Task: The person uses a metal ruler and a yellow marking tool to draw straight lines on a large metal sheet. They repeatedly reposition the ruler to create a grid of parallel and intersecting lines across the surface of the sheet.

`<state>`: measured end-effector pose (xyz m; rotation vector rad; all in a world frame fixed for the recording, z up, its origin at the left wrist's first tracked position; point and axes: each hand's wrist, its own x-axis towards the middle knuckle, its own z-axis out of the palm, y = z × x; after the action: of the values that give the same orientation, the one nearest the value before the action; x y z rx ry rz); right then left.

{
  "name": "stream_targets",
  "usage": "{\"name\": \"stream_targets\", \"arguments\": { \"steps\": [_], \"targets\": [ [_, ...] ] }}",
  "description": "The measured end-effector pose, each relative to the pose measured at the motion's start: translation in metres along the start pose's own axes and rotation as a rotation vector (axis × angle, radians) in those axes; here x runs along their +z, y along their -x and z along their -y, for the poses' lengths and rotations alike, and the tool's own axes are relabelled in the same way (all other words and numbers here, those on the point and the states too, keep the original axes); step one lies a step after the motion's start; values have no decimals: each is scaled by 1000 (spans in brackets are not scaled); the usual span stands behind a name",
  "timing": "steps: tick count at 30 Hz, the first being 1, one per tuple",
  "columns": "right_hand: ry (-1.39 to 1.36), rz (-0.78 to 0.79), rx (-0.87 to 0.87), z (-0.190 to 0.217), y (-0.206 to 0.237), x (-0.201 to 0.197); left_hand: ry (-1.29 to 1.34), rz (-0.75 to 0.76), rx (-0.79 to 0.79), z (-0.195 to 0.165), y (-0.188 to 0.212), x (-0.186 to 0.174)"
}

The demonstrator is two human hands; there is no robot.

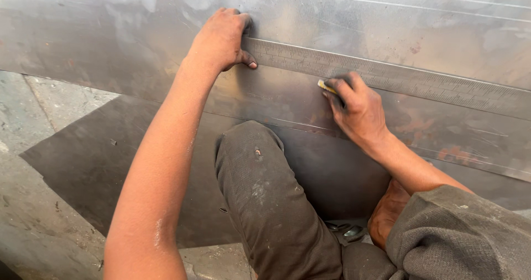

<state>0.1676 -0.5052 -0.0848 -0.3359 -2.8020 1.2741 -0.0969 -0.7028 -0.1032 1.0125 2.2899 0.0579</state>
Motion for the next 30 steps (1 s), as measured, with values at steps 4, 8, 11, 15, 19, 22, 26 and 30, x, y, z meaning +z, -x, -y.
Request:
{"name": "stream_targets", "arguments": {
  "steps": [4,8,11,15,19,22,26,30],
  "targets": [
    [8,17,22,-4,-5,2,-11,-7,16,0,0,2],
    [49,16,-5,-3,-7,4,-17,-11,-5,0,0,5],
    [75,45,-25,-2,-9,4,-25,-30,12,1,0,6],
    [82,90,11,0,-12,3,-23,-22,44,3,-2,5],
    [83,63,4,2,-12,4,-6,-29,41,4,-2,4],
    [94,62,32,2,-10,8,-12,-34,39,3,-2,5],
    [95,52,19,1,-9,10,-27,-35,13,2,-2,5],
    [99,39,8,-1,-8,11,-23,-27,9,1,-3,4]
  ]
}}
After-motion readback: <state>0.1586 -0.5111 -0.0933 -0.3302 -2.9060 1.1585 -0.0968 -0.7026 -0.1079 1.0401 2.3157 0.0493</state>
